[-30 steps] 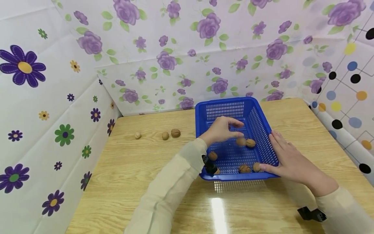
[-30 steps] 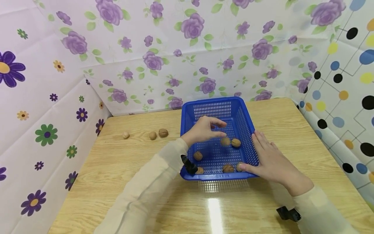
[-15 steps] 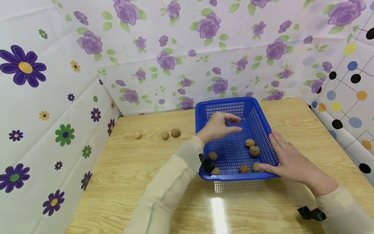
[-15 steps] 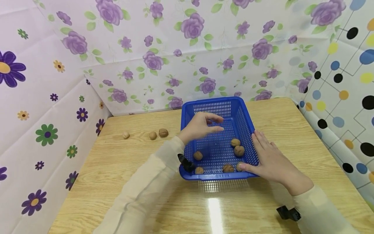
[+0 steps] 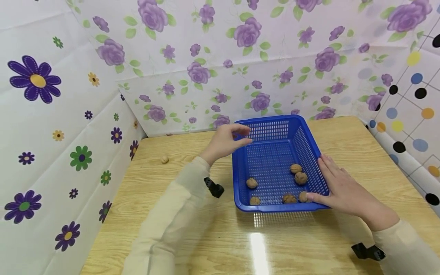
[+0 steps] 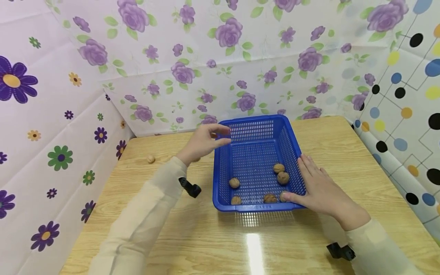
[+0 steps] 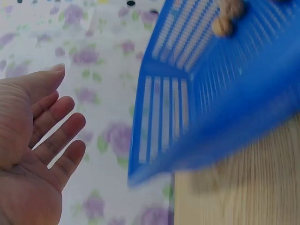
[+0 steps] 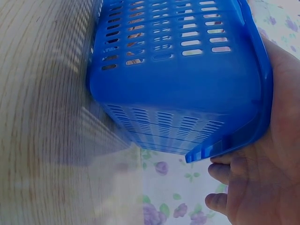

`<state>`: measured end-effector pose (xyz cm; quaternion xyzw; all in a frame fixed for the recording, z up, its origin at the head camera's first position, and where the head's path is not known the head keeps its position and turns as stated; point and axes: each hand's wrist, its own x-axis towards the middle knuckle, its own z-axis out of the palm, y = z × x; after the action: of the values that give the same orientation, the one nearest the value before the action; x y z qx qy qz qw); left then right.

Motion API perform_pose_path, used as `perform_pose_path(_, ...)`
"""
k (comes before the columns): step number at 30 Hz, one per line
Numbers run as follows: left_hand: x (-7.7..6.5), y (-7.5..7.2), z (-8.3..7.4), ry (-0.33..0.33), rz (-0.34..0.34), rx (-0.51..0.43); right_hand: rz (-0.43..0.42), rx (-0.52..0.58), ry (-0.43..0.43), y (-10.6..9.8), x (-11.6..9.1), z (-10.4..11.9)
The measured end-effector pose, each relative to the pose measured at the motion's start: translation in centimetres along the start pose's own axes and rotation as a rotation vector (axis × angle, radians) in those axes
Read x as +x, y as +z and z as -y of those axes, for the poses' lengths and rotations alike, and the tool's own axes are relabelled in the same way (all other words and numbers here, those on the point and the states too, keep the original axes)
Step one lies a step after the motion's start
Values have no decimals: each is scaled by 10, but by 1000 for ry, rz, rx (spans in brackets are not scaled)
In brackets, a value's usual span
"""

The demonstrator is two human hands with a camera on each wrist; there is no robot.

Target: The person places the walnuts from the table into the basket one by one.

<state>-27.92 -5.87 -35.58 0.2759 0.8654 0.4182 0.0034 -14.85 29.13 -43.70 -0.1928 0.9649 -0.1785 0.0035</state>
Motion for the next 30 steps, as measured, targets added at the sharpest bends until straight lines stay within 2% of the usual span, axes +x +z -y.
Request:
perform_pose_path(4,-15,-19,23,-103,-50,4,5,-2,-11,-2,0,0)
perform_pose_path(7,-26,-32,43,-156,-74,40,5,-2,-9,-3,0,0)
perform_pose_path(11,-42,-46,74,-230,-77,83,11,2,-4,-2,1,0)
perform_pose_path(14,-55,-54,99,-312,-69,119,16,3,-3,-2,0,0)
perform_pose_path(18,-67,-57,133,-408,-59,147,9,4,-4,-2,0,-1)
perform_pose_path(23,-75,-55,169,-489,-56,148,12,3,-7,-1,-1,-1)
perform_pose_path(26,-78,-52,184,-508,-58,170,6,4,-5,-1,-1,-1)
perform_pose_path(30,-79,-49,195,-495,-65,221,-3,10,-1,0,-1,-1)
